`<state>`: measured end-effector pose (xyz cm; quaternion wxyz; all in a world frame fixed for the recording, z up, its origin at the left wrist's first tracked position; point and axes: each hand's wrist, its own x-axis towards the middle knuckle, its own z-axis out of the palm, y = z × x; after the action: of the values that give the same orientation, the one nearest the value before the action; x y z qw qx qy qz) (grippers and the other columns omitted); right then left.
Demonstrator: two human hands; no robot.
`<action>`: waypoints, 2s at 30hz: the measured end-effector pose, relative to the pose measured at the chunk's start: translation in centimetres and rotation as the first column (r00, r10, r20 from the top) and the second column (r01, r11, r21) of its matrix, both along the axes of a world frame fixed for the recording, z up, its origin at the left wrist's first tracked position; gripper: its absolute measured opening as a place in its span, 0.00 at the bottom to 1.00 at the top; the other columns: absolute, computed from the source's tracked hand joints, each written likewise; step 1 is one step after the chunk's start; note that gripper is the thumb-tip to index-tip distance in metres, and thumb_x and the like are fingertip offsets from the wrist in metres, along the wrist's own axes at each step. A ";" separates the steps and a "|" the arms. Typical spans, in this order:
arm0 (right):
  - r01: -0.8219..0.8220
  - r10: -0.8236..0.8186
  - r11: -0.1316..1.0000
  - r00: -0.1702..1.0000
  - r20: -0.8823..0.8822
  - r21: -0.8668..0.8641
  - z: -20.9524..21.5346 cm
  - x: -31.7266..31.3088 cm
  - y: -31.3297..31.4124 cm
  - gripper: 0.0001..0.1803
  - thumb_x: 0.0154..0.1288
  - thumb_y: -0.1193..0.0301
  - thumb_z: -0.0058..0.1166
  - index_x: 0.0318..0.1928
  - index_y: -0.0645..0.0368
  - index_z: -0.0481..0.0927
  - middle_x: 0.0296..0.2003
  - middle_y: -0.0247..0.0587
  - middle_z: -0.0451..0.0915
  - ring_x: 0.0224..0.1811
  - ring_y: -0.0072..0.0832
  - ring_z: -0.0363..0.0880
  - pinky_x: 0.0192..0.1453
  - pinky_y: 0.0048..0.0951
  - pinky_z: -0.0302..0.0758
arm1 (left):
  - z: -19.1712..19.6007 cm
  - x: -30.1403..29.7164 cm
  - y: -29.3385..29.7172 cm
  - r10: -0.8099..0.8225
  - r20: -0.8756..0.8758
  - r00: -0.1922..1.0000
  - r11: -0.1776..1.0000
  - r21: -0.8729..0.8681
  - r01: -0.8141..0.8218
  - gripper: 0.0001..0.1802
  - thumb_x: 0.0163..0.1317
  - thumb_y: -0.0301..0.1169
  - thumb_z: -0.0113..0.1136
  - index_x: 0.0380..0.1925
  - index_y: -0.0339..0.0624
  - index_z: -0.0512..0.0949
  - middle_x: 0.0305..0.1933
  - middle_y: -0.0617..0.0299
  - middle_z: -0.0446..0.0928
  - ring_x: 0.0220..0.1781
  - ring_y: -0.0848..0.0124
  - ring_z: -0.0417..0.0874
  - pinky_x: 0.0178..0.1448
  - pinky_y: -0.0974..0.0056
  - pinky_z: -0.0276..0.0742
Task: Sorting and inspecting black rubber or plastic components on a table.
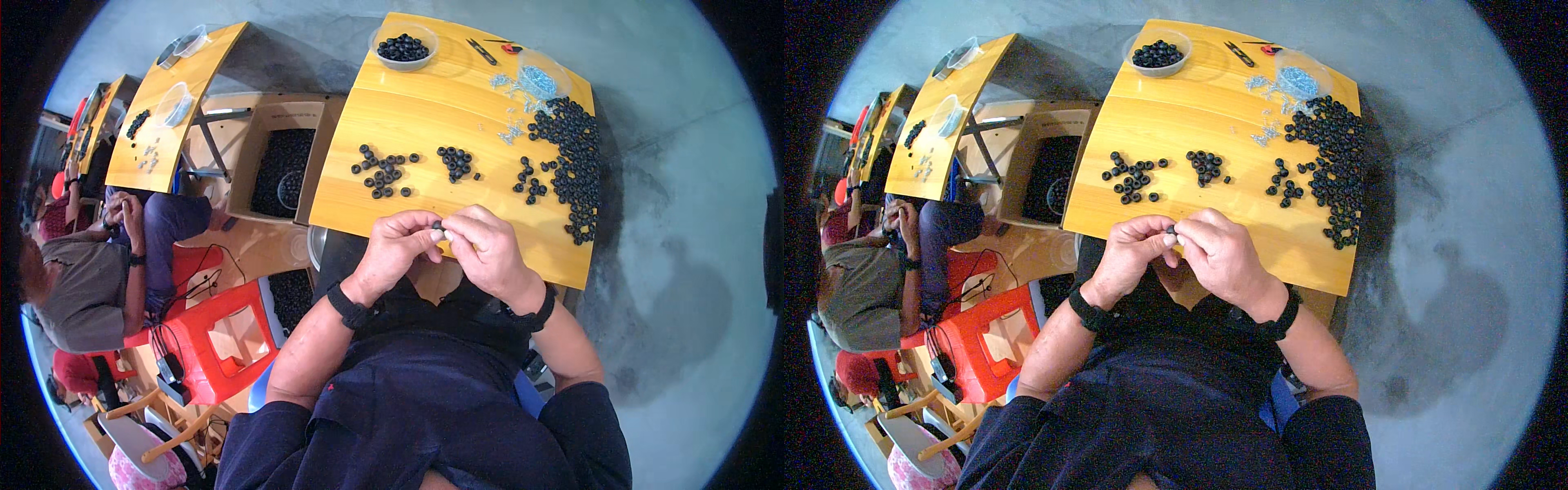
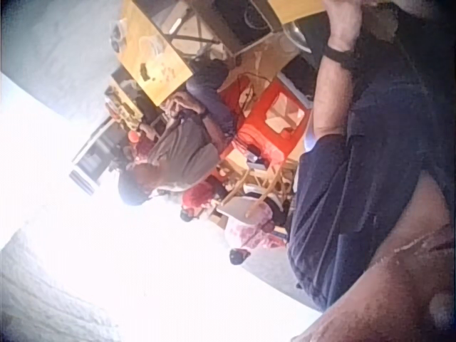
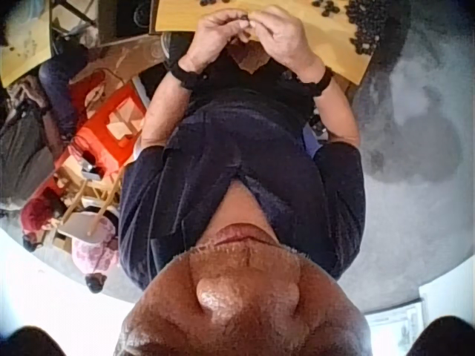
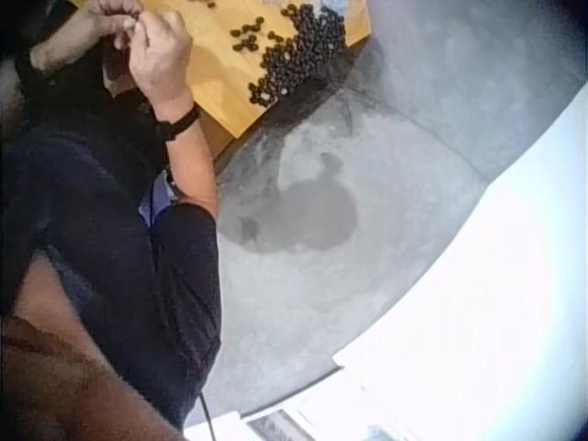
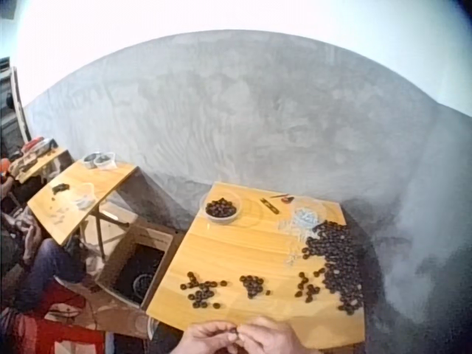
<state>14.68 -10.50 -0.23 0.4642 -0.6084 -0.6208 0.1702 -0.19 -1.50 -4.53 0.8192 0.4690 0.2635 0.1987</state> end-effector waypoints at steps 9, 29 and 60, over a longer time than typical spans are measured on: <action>0.044 -0.051 0.997 0.990 0.131 0.060 -0.6 -0.8 -0.9 0.10 0.54 0.81 0.56 0.40 0.63 0.78 0.29 0.46 0.76 0.26 0.38 0.78 0.28 0.33 0.75 | 0.2 -0.1 0.0 -0.044 0.024 0.999 0.998 -0.036 0.045 0.08 0.64 0.24 0.57 0.42 0.35 0.78 0.34 0.60 0.80 0.27 0.75 0.81 0.31 0.71 0.80; 0.376 -0.342 0.891 0.924 0.170 -0.253 -8.4 8.6 2.6 0.08 0.56 0.75 0.56 0.36 0.65 0.78 0.30 0.53 0.79 0.33 0.45 0.79 0.38 0.37 0.75 | 0.3 -0.3 0.7 -0.084 0.095 0.992 0.976 -0.195 0.101 0.07 0.61 0.24 0.59 0.40 0.37 0.78 0.31 0.59 0.80 0.28 0.73 0.80 0.36 0.68 0.79; -0.148 -0.071 0.936 0.810 -0.582 -0.319 3.9 1.3 1.4 0.07 0.65 0.77 0.52 0.39 0.70 0.79 0.25 0.38 0.80 0.23 0.20 0.80 0.28 0.20 0.79 | 3.8 -1.3 1.4 -0.015 0.029 0.999 0.987 0.161 0.010 0.07 0.61 0.21 0.59 0.40 0.34 0.78 0.33 0.65 0.79 0.33 0.78 0.80 0.39 0.73 0.78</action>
<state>15.99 -9.08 3.69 0.5131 -0.5859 -0.4198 0.4661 -1.47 -0.06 -0.69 0.7838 0.5321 0.2313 0.2215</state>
